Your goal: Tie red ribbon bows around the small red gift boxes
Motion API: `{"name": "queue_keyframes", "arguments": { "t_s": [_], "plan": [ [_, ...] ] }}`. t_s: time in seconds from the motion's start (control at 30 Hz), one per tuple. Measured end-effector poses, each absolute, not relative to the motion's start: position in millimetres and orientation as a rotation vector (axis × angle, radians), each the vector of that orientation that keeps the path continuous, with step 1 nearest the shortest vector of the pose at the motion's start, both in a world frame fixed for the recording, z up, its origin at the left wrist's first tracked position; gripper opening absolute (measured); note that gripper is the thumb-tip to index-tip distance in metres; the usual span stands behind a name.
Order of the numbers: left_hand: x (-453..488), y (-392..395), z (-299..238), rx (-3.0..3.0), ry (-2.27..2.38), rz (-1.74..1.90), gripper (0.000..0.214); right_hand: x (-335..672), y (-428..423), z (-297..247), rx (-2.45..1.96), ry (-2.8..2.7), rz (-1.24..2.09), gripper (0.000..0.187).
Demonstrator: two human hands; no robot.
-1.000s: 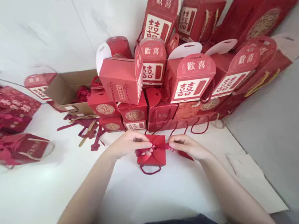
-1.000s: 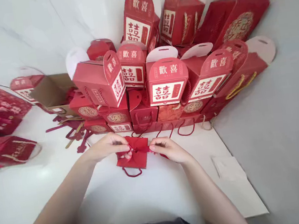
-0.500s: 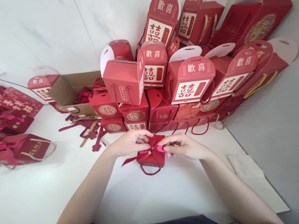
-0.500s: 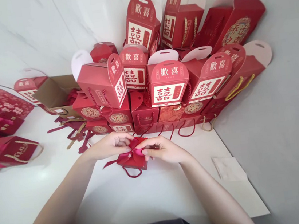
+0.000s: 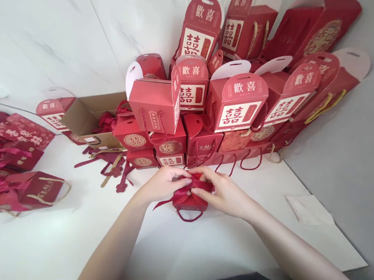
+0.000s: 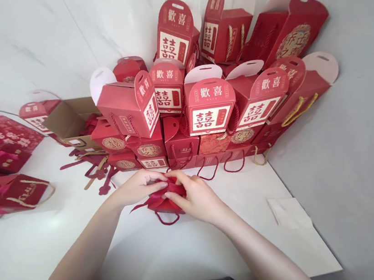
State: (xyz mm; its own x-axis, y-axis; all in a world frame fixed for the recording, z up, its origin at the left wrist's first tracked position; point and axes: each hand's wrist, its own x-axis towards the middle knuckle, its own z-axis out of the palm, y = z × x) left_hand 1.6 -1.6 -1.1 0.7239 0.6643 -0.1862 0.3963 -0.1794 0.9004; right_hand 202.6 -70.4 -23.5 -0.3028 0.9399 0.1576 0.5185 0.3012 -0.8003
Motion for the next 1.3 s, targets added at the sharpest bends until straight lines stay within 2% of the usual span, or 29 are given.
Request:
{"name": "queue_keyframes", "arguments": {
  "t_s": [0.13,0.3,0.47,0.63,0.8,1.0,1.17,1.3],
  "plan": [
    [3.6,-8.1,-2.8,1.737,0.845,0.326,0.016,204.3,-66.4,-38.0,-1.365,-1.749,0.682,0.026],
    [4.4,-14.3,0.2,1.694,0.871,0.361,0.014,196.7,-58.6,-60.8,-1.21,-1.534,0.933,0.012],
    [2.8,-8.7,0.4,1.727,0.875,0.314,0.015,190.3,-57.5,-69.0,-1.095,-1.391,0.946,0.008],
    [-0.4,1.4,2.8,1.729,0.817,0.259,0.013,193.6,-53.9,-69.4,-0.967,-1.545,0.881,0.002],
    [-4.0,12.2,2.8,1.686,0.768,0.147,0.015,207.5,-45.2,-63.8,-0.835,-1.881,0.717,0.011],
    [-0.6,11.5,-0.2,1.674,0.801,0.186,0.018,218.1,-40.1,-53.9,-0.75,-2.093,0.65,0.019],
    [5.0,-2.7,-1.7,1.731,0.844,0.3,0.026,219.4,-40.3,-56.0,-0.74,-2.082,0.676,0.016],
    [8.9,-17.0,-1.8,1.916,0.993,0.392,0.018,217.5,-39.4,-62.3,-0.767,-1.992,0.719,0.011]
  ]
}}
